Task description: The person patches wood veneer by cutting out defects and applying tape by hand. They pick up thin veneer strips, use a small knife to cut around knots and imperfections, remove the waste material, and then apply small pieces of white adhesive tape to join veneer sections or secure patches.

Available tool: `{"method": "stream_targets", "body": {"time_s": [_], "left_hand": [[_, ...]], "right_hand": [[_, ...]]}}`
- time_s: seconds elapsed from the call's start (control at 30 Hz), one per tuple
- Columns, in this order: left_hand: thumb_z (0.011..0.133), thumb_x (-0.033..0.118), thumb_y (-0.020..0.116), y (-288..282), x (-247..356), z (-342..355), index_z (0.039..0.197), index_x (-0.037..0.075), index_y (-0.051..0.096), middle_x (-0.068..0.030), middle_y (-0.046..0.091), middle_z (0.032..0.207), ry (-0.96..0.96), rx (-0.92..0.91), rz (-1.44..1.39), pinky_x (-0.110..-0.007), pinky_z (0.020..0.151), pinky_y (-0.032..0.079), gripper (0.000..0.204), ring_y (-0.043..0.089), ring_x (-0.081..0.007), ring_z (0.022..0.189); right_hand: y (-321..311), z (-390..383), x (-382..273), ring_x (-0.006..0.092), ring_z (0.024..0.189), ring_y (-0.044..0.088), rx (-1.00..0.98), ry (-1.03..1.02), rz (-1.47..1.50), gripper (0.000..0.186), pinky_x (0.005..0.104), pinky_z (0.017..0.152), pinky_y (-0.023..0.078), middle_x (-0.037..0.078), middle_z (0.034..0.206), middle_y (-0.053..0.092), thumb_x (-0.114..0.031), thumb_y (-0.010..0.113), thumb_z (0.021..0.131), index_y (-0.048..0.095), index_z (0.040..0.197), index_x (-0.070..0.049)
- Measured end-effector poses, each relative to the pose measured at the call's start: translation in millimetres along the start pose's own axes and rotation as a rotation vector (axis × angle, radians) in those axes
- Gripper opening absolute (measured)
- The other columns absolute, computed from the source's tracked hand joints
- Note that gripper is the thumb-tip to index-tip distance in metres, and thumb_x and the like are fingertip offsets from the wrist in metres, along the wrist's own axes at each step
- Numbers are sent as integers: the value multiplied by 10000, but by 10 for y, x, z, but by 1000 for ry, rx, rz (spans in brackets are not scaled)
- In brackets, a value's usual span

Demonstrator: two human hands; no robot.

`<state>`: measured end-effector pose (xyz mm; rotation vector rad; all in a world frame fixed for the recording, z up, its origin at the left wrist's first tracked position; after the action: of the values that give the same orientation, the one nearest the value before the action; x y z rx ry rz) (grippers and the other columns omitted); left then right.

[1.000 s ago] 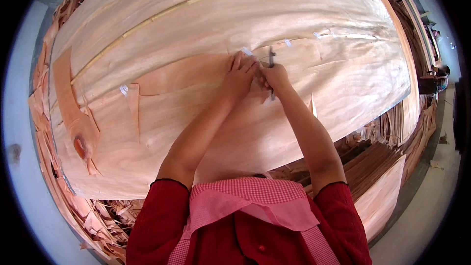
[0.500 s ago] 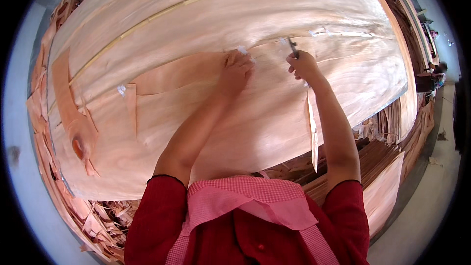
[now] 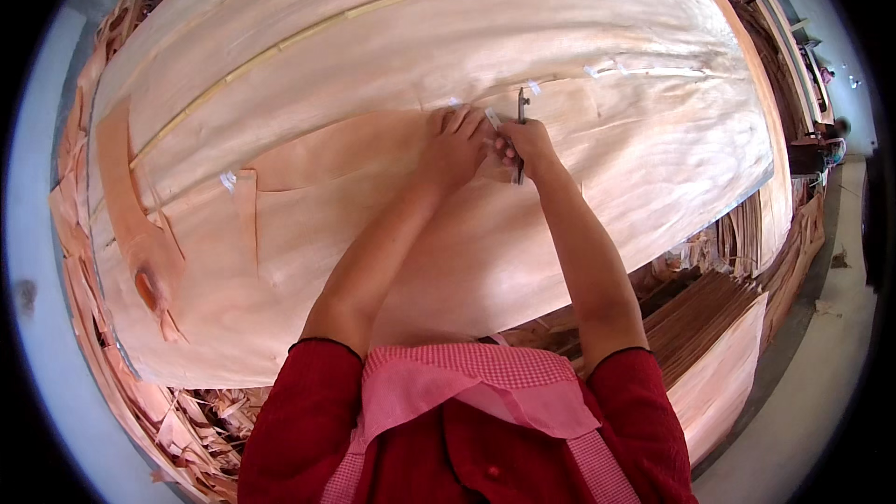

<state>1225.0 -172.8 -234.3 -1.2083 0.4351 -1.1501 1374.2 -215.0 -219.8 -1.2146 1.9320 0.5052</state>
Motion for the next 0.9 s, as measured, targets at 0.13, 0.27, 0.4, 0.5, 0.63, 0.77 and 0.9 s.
{"method": "stream_targets", "body": {"time_s": [0.13,0.27,0.4,0.5,0.63,0.77,0.9], "left_hand": [[792,268,557,18,-44,-52,1142,67,520,-63,456,1233,-110,55,-28,-463,1003,222,405,353,-269,1208],[790,275,554,50,-5,-73,1173,95,503,-54,458,1235,-40,-18,23,-497,984,240,426,369,-280,1197],[768,329,576,-26,60,-56,1136,114,548,-30,477,1225,-12,8,112,-511,986,240,427,384,-273,1191],[757,335,588,4,27,-127,1130,124,554,-28,469,1238,-77,34,52,-497,1003,228,430,371,-260,1210],[757,327,600,-166,-138,-255,1180,134,516,-47,461,1244,-39,74,-153,-488,986,249,473,367,-274,1207],[798,351,564,-612,-670,-804,1237,127,470,-79,388,1322,-169,137,-60,-503,1009,207,502,297,-295,1253],[825,384,527,-1247,-1381,-1678,1328,132,365,-98,265,1418,-410,-106,280,-521,1051,117,585,142,-307,1338]], "right_hand": [[80,-27,-56,122,421,448,-16,59,-21,139,270,367,374,64,567,535,-100,545,792,555,702,4],[113,20,24,129,427,456,-46,14,-2,151,266,376,390,70,591,548,-121,558,799,564,719,6],[-81,-15,-56,201,529,574,37,-75,-665,174,324,461,466,107,671,591,-163,555,816,570,782,6],[-151,76,-212,283,606,616,355,-673,-1639,150,385,598,493,155,728,624,-180,545,815,579,828,-35],[-248,-143,-593,195,579,604,83,-305,-767,162,296,553,491,134,825,641,-109,514,832,560,967,-33],[-98,-565,-393,164,585,592,-257,-237,-283,226,264,567,501,145,838,636,-103,556,819,527,1003,26],[721,-671,-202,211,664,619,-490,-99,-94,233,299,581,514,183,876,617,-118,593,828,513,972,46]]}}
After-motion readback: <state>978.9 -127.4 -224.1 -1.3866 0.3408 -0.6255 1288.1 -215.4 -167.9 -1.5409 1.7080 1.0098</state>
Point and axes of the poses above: each hand's wrist, its own z-axis towards the middle knuckle, its own y-axis out of the palm, x = y × z, the point moved 1 cm from there along z, towards the middle knuckle
